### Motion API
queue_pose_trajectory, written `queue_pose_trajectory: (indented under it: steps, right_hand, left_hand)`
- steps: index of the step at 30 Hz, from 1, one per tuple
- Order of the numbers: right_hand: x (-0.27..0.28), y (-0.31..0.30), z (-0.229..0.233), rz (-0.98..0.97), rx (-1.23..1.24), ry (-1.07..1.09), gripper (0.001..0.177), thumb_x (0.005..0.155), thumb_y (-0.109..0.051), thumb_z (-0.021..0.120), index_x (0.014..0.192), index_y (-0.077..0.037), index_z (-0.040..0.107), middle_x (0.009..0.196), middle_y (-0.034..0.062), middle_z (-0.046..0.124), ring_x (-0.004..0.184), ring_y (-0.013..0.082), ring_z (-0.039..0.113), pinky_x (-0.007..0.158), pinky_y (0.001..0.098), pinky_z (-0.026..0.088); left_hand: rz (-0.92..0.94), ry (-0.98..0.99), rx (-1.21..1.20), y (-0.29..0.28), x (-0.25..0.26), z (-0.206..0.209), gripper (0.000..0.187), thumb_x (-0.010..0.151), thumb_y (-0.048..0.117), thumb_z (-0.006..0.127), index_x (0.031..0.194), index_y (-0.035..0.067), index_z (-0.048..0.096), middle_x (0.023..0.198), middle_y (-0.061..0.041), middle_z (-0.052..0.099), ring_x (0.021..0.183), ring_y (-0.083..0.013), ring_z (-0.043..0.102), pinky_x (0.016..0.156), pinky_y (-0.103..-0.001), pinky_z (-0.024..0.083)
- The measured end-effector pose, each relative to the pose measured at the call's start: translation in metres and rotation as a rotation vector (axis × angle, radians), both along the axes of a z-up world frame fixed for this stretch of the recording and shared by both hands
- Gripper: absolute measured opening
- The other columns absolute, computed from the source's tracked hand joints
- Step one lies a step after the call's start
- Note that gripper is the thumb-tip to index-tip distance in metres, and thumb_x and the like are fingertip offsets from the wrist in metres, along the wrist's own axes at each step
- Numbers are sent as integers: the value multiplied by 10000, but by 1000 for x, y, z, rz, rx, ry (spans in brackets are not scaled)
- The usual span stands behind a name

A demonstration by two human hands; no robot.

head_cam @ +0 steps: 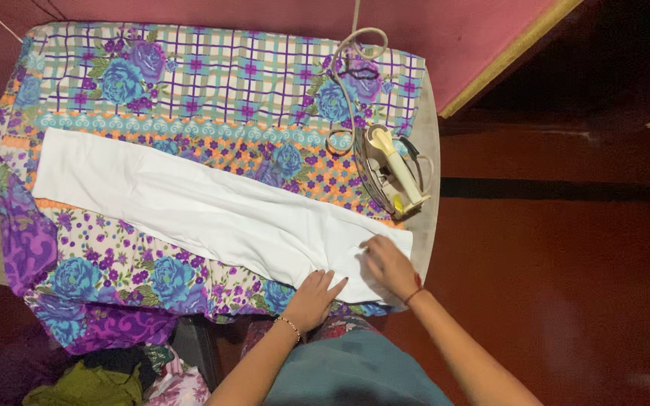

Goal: The person irons a pair of white pants on a table, smoothing out the fabric, folding them into sections, and applying heat with an iron to remove wrinkles.

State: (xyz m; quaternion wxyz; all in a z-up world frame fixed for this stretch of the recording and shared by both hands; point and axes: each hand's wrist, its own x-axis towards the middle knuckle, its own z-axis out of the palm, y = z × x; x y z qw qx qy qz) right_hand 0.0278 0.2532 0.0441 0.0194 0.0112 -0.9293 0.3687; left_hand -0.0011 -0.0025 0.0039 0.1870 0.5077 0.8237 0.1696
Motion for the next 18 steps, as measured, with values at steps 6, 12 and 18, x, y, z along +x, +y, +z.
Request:
queue_pose_trajectory:
  steps: [6,12,18]
  right_hand:
    - [35,-33,-12,178,176,-184,488,828,-102,652,1307,-195,672,1035,102,592,931,303,595,798,417,503]
    - [53,-47,-18,162,379,-170,568,823,-102,666,1379,-213,626,1008,63,578,941,261,571,755,406,446]
    - [51,-55,-17,127,371,-157,514,827,-143,682,1332,-173,594,1055,54,579,974,249,567,776,399,433]
  left_hand:
    - [-43,3,7,-10,2,-6,821,764,97,748,1520,127,428,1451,-218,447,1339,-404,410,1153,-491,305]
    - [-76,26,-30,-23,3,-8,788,798,58,717,1528,136,431,1482,-192,435,1394,-387,384,1176,-480,292]
    - [-82,16,-78,-23,4,-3,798,789,57,716,1526,135,419,1498,-193,417,1409,-386,366,1176,-479,283]
